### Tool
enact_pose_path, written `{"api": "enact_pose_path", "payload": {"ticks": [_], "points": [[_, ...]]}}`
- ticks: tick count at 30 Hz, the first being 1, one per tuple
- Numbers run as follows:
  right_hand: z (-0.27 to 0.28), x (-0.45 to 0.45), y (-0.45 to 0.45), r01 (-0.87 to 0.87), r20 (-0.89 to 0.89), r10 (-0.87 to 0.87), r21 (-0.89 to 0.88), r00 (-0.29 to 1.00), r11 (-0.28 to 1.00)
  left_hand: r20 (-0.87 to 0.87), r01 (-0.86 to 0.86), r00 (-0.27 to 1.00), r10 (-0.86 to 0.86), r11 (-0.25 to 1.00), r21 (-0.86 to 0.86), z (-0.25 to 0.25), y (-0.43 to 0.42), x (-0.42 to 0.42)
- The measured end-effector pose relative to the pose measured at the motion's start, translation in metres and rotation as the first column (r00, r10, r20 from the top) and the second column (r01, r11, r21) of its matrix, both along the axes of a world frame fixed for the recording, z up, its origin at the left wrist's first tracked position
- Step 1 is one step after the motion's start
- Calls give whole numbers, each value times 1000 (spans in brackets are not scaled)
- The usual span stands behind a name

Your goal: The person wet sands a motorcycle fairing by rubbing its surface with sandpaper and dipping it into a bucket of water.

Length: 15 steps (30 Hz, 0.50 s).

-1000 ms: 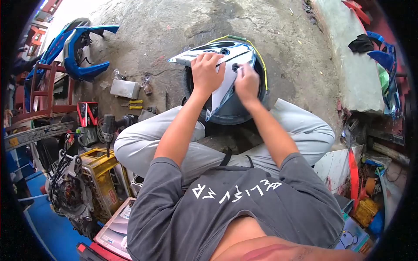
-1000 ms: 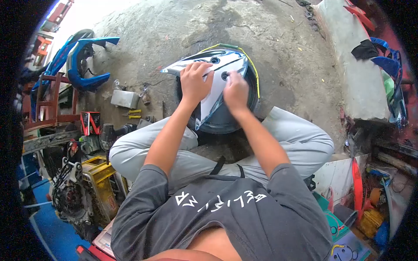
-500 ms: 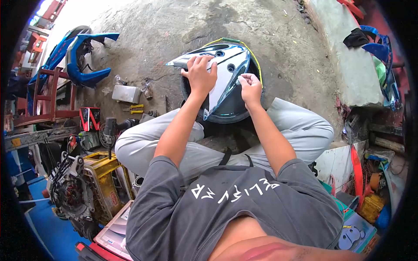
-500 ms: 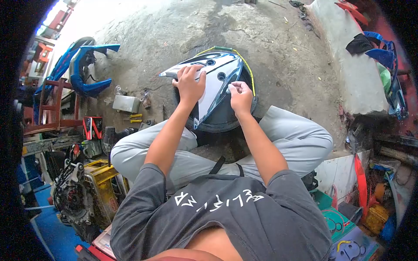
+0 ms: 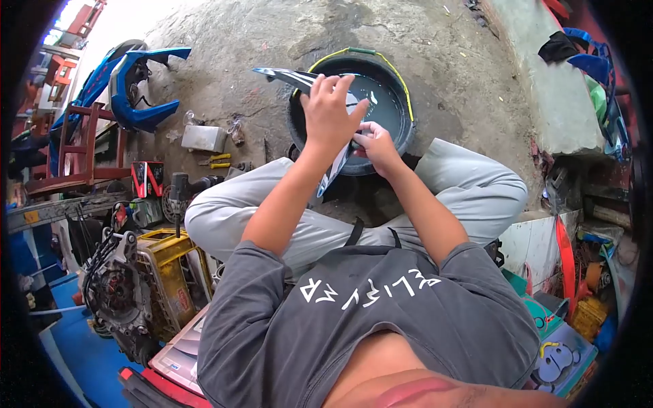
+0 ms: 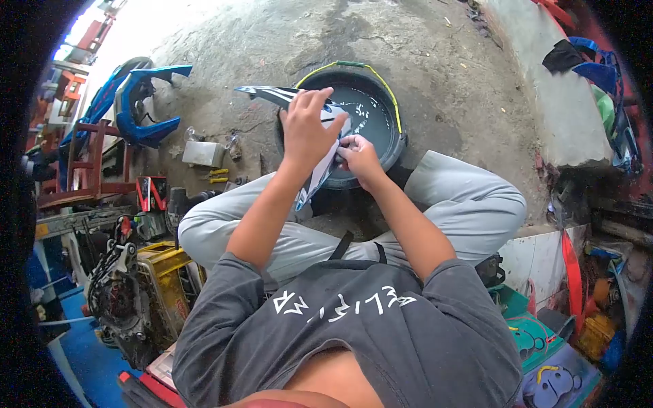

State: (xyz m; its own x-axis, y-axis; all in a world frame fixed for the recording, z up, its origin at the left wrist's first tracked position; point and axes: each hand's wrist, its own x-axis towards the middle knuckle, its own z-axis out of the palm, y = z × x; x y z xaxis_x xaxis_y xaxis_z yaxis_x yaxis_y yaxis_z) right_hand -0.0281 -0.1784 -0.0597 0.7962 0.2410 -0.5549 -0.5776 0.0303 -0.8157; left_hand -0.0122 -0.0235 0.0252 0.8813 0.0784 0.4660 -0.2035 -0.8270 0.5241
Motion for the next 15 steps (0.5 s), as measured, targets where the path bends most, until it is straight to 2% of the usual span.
{"api": "enact_pose_path", "payload": {"ticks": [1,2,3,5,8,10,11,12,14,15], "points": [[-9,3,3,-41,-10,41,-32,999,999,-24,-12,1000,13,999,42,-12,2,0],[-23,11,1,-172,66,189,-199,980,965,-45,-22,999,26,996,83,-27,5,1],[-40,23,-4,-275,117,339,-371,934,887,-113,-1,994,5,999,37,-44,10,4],[-20,35,-8,-397,25,465,-480,885,782,-158,-7,987,24,994,111,-65,21,6],[-41,70,-28,-361,43,449,-527,893,769,-240,3,970,32,989,147,-64,17,9],[-64,93,-40,-255,66,375,-624,925,739,-297,16,954,45,980,200,-64,13,8],[-95,102,-47,-117,216,406,-748,888,654,-290,21,956,40,978,205,-67,12,11],[-71,101,-39,-164,84,348,-764,934,624,-287,17,957,50,974,226,-69,10,12],[-66,106,-30,-351,-37,584,-829,811,436,-282,7,957,71,964,266,-71,4,14],[-73,105,-26,-398,-82,619,-829,781,392,-254,-3,964,75,962,273,-75,3,16]]}}
